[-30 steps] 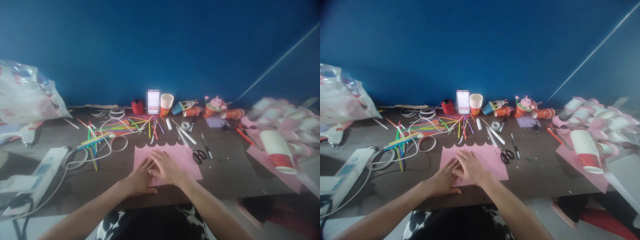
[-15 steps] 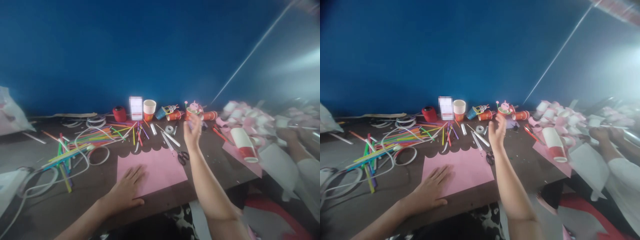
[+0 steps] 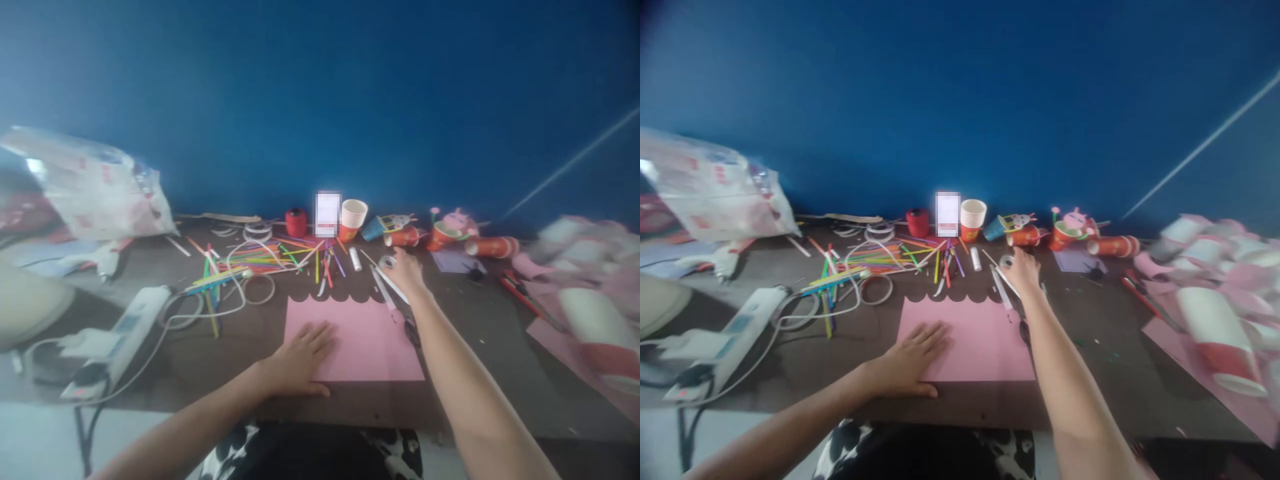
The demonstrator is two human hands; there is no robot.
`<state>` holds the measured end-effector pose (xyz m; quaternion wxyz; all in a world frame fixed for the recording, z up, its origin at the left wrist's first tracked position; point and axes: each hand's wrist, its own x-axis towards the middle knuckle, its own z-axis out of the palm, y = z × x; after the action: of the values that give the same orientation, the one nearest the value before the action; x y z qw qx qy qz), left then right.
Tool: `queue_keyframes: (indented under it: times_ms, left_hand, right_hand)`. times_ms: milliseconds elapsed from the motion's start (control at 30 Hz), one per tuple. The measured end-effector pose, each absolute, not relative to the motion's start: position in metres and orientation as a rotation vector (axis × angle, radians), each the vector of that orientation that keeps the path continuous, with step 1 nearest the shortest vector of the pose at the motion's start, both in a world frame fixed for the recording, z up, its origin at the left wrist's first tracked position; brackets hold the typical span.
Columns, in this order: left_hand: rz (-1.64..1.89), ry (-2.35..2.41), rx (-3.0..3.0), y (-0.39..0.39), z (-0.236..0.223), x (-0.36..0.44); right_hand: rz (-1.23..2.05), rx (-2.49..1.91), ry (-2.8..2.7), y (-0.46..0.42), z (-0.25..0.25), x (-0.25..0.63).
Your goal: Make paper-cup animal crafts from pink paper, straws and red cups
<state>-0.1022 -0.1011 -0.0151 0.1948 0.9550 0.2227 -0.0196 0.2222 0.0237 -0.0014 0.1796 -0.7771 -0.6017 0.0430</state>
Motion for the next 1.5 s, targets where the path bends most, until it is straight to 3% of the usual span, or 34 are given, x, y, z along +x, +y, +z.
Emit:
queue_keyframes:
  times_ms: [100, 267, 667, 1000, 1267, 1500]
  left_hand:
    - [-0.016, 0.607, 2.631, -0.105, -0.015, -0.096]
    - [0.074, 0.62, 2.644, -0.114, -0.016, -0.081]
    - [0.073, 0.631, 2.689, -0.127, -0.028, -0.076]
    - [0.093, 0.63, 2.66, -0.127, -0.011, -0.078]
    - [0.229, 0.32, 2.668, -0.131, 0.004, -0.087]
    - [0.529, 0.486, 2.637, -0.129, 0.014, -0.11]
  right_hand:
    - [-0.003, -1.861, -1.631, 0.006, 0.005, 0.178]
    - [0.453, -1.292, -2.057, -0.062, 0.006, 0.077]
    - [0.461, -1.392, -2.128, -0.088, -0.014, 0.051]
    - [0.434, -1.408, -2.113, -0.089, -0.027, 0.048]
    - [0.424, -1.388, -2.103, -0.09, -0.03, 0.049]
    - [0.473, -1.365, -2.066, -0.088, -0.038, 0.05]
